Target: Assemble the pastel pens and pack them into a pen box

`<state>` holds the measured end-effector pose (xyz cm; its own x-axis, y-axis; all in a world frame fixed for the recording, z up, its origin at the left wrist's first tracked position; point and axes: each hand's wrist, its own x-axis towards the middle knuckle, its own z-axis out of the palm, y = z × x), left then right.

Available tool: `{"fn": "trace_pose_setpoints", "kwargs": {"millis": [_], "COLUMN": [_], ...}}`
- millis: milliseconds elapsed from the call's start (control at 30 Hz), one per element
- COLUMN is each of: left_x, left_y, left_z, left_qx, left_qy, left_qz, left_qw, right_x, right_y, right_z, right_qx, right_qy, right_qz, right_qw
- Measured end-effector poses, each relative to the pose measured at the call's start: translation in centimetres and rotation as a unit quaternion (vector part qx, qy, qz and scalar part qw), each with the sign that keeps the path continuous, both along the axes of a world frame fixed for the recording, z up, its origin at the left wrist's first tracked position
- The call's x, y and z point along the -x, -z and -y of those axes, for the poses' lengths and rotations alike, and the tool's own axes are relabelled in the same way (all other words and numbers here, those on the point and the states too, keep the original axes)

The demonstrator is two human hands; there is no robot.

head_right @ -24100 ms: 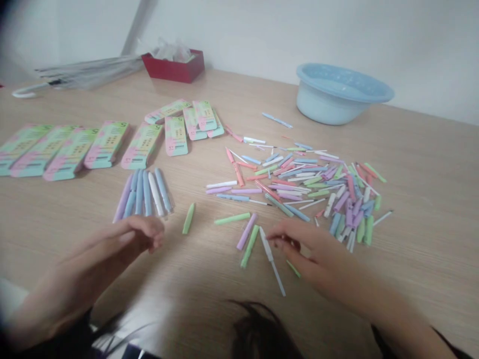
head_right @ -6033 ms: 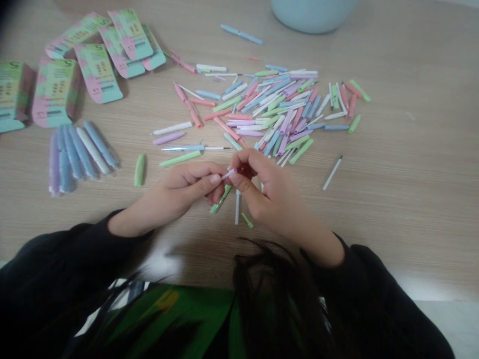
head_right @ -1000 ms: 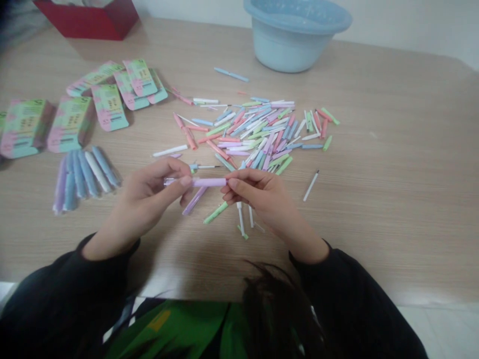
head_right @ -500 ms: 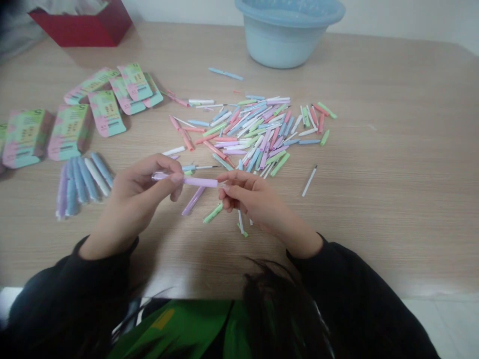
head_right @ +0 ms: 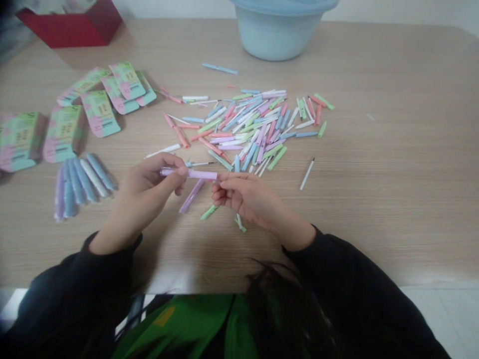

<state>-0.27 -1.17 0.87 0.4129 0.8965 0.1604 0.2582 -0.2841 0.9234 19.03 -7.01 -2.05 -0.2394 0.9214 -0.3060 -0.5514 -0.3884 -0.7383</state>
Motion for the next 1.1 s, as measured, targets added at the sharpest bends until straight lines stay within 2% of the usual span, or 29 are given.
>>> {"fn": "trace_pose_setpoints", "kwargs": {"millis": [100,233,300,367,500,567,700,800,900,1000,1100], "left_x": [0.2,1.0,1.3,1.3,0.3,-0.3,-0.4,-0.1,-0.1,-0.1,0.0], "left_y": [0.2,0.3,0.2,0.2,0.4,0.5,0.9,1.1,1.0,0.9,0.8], "left_z": [-0.2,-0.8,-1.0,-0.9,0.3,0.8,0.8,0.6,0.6,0.7,0.5], "left_qx": [0.026,0.121,0.178,0.200,0.119,0.093,0.078,0.070,0.064,0.064,0.069], "left_qy": [-0.023,-0.016,0.003,0.033,0.114,0.142,0.157,0.173,0.156,0.127,0.102], "left_qz": [0.026,0.159,0.199,0.179,0.030,0.010,-0.001,-0.012,-0.017,-0.020,-0.010], "left_qw": [0.999,0.980,0.964,0.963,0.986,0.985,0.984,0.982,0.986,0.990,0.992], "right_x": [0.0,-0.6,-0.9,-1.1,-0.6,-0.3,0.1,0.2,0.4,0.5,0.3], "right_y": [0.1,-0.3,-0.8,-1.4,-1.7,-1.6,-1.5,-1.4,-1.1,-0.8,-0.9], "right_z": [0.0,0.0,0.0,0.1,0.7,0.9,1.2,1.2,1.3,1.3,1.4], "right_qx": [-0.025,-0.076,-0.111,-0.147,-0.211,-0.227,-0.254,-0.263,-0.265,-0.282,-0.273], "right_qy": [0.017,0.060,0.098,0.126,0.101,0.086,0.045,0.049,0.063,0.046,0.030], "right_qz": [0.031,0.107,0.187,0.274,0.366,0.385,0.410,0.418,0.431,0.445,0.412], "right_qw": [0.999,0.989,0.971,0.942,0.901,0.890,0.875,0.868,0.860,0.848,0.869]}}
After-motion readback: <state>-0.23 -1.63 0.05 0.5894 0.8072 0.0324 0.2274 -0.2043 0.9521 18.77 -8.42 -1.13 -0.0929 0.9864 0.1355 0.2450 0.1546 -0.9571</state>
